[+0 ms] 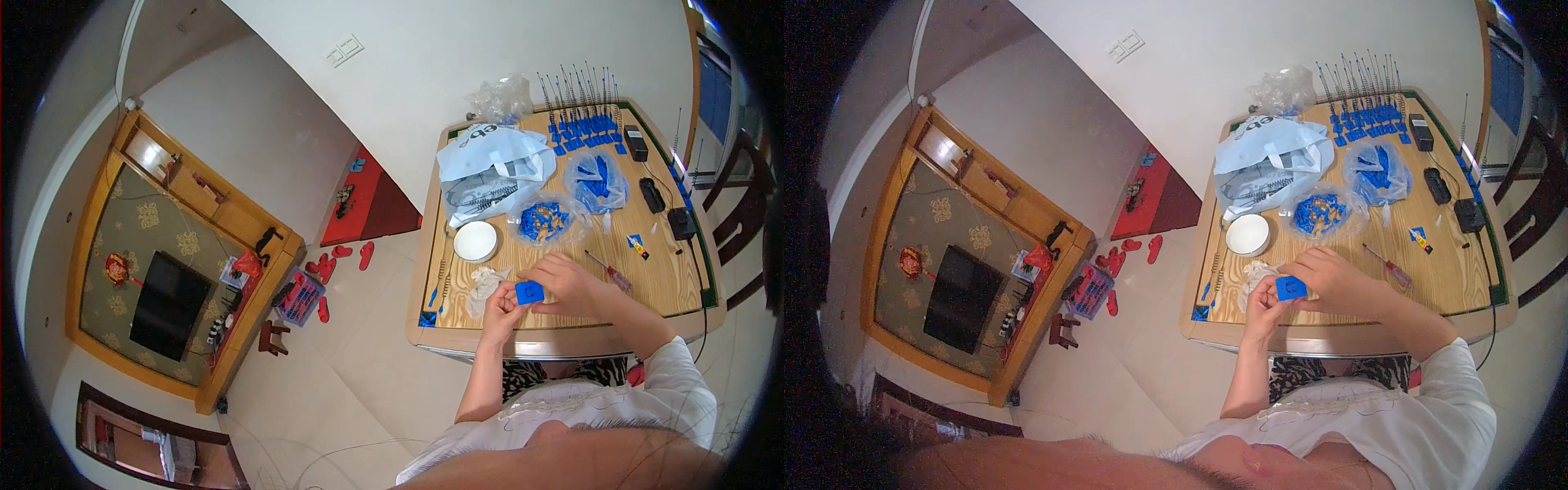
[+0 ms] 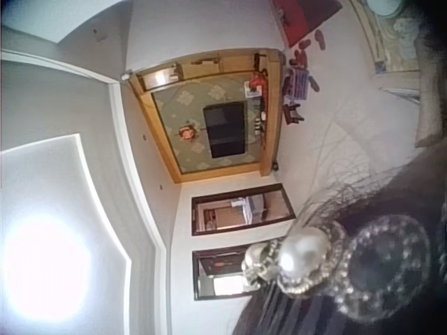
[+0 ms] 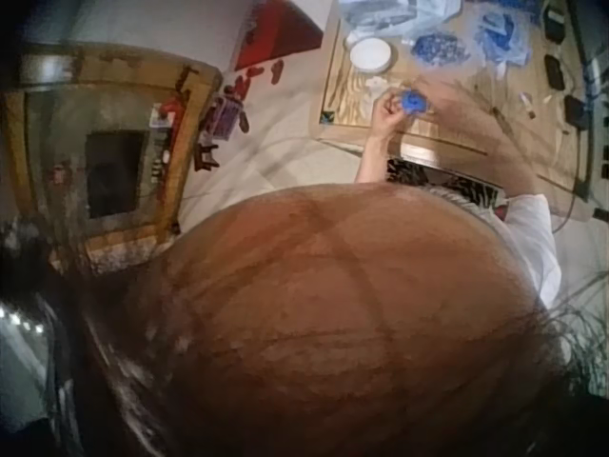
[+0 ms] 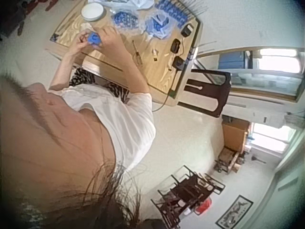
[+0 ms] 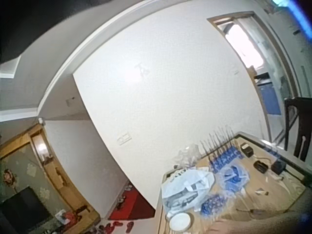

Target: The person assembles small electronic components and wire coils onto blue base pieces using a manual assembly tool.

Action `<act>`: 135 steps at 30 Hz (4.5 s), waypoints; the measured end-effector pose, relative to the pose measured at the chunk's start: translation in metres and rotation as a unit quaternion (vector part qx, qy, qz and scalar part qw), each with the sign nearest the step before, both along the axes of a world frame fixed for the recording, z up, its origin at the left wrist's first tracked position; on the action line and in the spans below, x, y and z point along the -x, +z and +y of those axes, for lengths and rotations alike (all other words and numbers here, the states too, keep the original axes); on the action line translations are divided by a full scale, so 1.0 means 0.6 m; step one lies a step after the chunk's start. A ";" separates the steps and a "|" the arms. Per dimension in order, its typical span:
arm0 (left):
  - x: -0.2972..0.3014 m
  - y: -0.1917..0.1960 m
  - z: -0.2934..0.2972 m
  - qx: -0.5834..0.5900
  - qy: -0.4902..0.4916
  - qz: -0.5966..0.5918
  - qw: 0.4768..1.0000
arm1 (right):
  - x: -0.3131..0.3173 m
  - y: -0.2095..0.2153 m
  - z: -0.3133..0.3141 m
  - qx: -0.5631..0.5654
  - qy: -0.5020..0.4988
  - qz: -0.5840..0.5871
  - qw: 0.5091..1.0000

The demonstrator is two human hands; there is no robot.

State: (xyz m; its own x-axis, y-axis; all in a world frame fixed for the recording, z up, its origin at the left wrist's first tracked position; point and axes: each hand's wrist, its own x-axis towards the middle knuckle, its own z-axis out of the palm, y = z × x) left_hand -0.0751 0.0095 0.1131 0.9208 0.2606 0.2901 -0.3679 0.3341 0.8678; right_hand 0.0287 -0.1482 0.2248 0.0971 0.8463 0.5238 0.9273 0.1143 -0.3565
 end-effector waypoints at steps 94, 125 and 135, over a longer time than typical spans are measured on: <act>-0.068 -0.211 -0.014 0.455 -0.206 0.033 0.865 | -0.081 -0.326 -0.029 -0.151 -0.288 0.348 0.879; -0.069 -0.209 -0.019 0.397 -0.193 0.057 0.896 | -0.076 -0.310 -0.031 -0.067 -0.303 0.398 0.863; -0.069 -0.202 -0.019 0.415 -0.198 0.062 0.886 | -0.073 -0.302 -0.029 -0.111 -0.289 0.362 0.879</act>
